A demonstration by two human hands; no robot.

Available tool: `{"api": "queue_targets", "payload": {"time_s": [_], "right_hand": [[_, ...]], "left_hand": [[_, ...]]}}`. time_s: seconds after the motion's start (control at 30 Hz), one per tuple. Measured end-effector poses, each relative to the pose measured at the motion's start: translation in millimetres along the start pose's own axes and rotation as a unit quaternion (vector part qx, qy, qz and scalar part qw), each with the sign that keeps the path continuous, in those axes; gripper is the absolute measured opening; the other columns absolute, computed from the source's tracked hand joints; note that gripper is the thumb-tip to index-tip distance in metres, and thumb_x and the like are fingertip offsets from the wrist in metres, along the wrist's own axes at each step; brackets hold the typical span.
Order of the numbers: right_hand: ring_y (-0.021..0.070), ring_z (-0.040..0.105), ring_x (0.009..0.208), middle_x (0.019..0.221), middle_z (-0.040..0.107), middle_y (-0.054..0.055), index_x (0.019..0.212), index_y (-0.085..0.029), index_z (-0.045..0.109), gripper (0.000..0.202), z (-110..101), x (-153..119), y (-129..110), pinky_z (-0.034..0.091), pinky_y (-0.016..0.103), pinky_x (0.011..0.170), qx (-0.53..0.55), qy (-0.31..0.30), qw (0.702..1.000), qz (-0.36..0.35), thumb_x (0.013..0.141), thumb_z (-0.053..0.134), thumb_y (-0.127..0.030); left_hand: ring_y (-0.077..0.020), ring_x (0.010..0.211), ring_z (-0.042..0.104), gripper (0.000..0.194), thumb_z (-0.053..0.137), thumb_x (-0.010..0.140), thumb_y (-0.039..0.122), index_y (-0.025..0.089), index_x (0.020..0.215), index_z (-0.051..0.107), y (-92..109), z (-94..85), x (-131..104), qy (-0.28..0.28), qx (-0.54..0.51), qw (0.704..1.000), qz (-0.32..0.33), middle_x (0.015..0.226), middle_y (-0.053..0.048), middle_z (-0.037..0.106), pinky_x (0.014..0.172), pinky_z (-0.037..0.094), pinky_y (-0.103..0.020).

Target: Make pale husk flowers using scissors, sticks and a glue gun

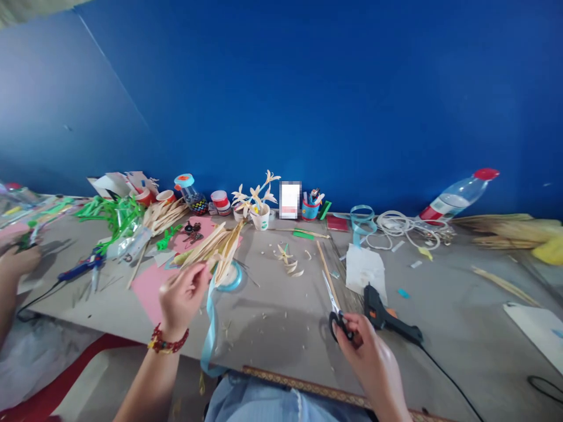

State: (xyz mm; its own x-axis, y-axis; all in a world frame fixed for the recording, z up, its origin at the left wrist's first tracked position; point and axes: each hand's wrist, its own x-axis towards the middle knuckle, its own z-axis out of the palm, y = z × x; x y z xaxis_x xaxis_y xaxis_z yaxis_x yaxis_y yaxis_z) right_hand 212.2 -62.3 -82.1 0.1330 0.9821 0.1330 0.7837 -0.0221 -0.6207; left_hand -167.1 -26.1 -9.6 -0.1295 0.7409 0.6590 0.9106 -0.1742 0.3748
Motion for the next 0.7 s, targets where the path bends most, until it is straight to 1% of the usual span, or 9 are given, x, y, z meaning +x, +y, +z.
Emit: {"api": "queue_targets", "payload": {"time_s": [0.07, 0.13, 0.17, 0.23, 0.33, 0.4, 0.47, 0.53, 0.7], "right_hand": [[0.0205, 0.065, 0.053, 0.071, 0.070, 0.003, 0.094, -0.024, 0.057, 0.031, -4.4, 5.4, -1.5, 0.045, 0.027, 0.047, -0.017, -0.002, 1.000, 0.015, 0.084, 0.049, -0.053], [0.0213, 0.066, 0.054, 0.071, 0.070, 0.002, 0.093, -0.024, 0.056, 0.030, -8.5, 11.2, -2.6, 0.043, 0.027, 0.046, -0.028, -0.003, 0.999, 0.025, 0.083, 0.047, -0.052], [0.0214, 0.066, 0.054, 0.071, 0.070, 0.002, 0.093, -0.024, 0.055, 0.030, -9.9, 13.8, -3.2, 0.043, 0.027, 0.046, -0.031, -0.004, 0.999, 0.026, 0.083, 0.047, -0.051], [0.0213, 0.066, 0.054, 0.071, 0.069, 0.002, 0.093, -0.024, 0.055, 0.031, -10.7, 17.1, -4.7, 0.041, 0.027, 0.045, -0.037, -0.006, 0.999, 0.020, 0.084, 0.046, -0.052], [0.0209, 0.066, 0.054, 0.071, 0.069, 0.002, 0.095, -0.023, 0.056, 0.031, -4.8, 17.2, -6.5, 0.041, 0.026, 0.047, -0.048, -0.007, 0.999, -0.018, 0.087, 0.043, -0.050], [0.0216, 0.068, 0.057, 0.072, 0.071, 0.004, 0.098, -0.021, 0.058, 0.031, 2.1, 15.8, -5.9, 0.042, 0.027, 0.048, -0.060, -0.002, 0.997, -0.045, 0.089, 0.042, -0.047], [0.0230, 0.069, 0.061, 0.074, 0.073, 0.006, 0.098, -0.020, 0.060, 0.031, 7.9, 14.9, -3.9, 0.044, 0.027, 0.051, -0.071, -0.002, 0.996, -0.062, 0.090, 0.042, -0.045], [0.0238, 0.071, 0.067, 0.079, 0.074, 0.008, 0.096, -0.020, 0.062, 0.031, 9.7, 14.7, -2.1, 0.046, 0.028, 0.054, -0.074, -0.011, 0.995, -0.072, 0.091, 0.042, -0.044], [0.0201, 0.066, 0.060, 0.085, 0.072, 0.007, 0.083, -0.022, 0.066, 0.034, -6.4, 13.2, -14.9, 0.040, 0.026, 0.048, -0.040, -0.037, 0.997, -0.056, 0.092, 0.044, -0.045]], "left_hand": [[-0.0192, 0.082, 0.072, 0.018, 0.059, 0.088, 0.020, 0.022, 0.101, 0.071, 23.2, 4.3, -3.1, -0.050, -0.092, 0.992, 0.072, 0.087, -0.004, 0.078, 0.082, 0.053, -0.029], [-0.0192, 0.092, 0.071, 0.027, 0.054, 0.090, 0.016, 0.022, 0.112, 0.068, 46.5, 10.8, -5.1, -0.141, -0.185, 0.967, 0.104, 0.102, -0.006, 0.077, 0.084, 0.054, -0.029], [-0.0192, 0.094, 0.071, 0.031, 0.051, 0.091, 0.016, 0.022, 0.117, 0.066, 56.8, 14.6, -6.0, -0.178, -0.232, 0.950, 0.109, 0.106, -0.007, 0.076, 0.085, 0.054, -0.029], [-0.0196, 0.097, 0.070, 0.032, 0.048, 0.094, 0.018, 0.022, 0.120, 0.065, 73.6, 23.1, -8.4, -0.225, -0.300, 0.924, 0.071, 0.110, -0.009, 0.074, 0.085, 0.054, -0.030], [-0.0194, 0.089, 0.071, 0.022, 0.055, 0.092, 0.027, 0.021, 0.109, 0.068, 90.1, 36.6, -13.9, -0.251, -0.359, 0.898, -0.046, 0.101, -0.008, 0.076, 0.078, 0.055, -0.029], [-0.0195, 0.085, 0.071, 0.020, 0.060, 0.090, 0.031, 0.019, 0.104, 0.067, 97.9, 44.4, -17.6, -0.266, -0.410, 0.862, -0.134, 0.095, -0.008, 0.076, 0.071, 0.055, -0.027], [-0.0197, 0.085, 0.071, 0.022, 0.061, 0.089, 0.033, 0.017, 0.104, 0.064, 104.2, 49.7, -20.1, -0.281, -0.454, 0.823, -0.193, 0.092, -0.008, 0.076, 0.066, 0.054, -0.026], [-0.0191, 0.084, 0.071, 0.023, 0.062, 0.088, 0.034, 0.017, 0.104, 0.062, 109.2, 52.1, -21.0, -0.284, -0.475, 0.805, -0.215, 0.091, -0.008, 0.076, 0.063, 0.053, -0.025], [-0.0170, 0.082, 0.069, 0.029, 0.063, 0.088, 0.032, 0.019, 0.113, 0.058, 117.4, 53.4, -20.9, -0.262, -0.489, 0.809, -0.196, 0.090, -0.006, 0.073, 0.066, 0.052, -0.024]]}}
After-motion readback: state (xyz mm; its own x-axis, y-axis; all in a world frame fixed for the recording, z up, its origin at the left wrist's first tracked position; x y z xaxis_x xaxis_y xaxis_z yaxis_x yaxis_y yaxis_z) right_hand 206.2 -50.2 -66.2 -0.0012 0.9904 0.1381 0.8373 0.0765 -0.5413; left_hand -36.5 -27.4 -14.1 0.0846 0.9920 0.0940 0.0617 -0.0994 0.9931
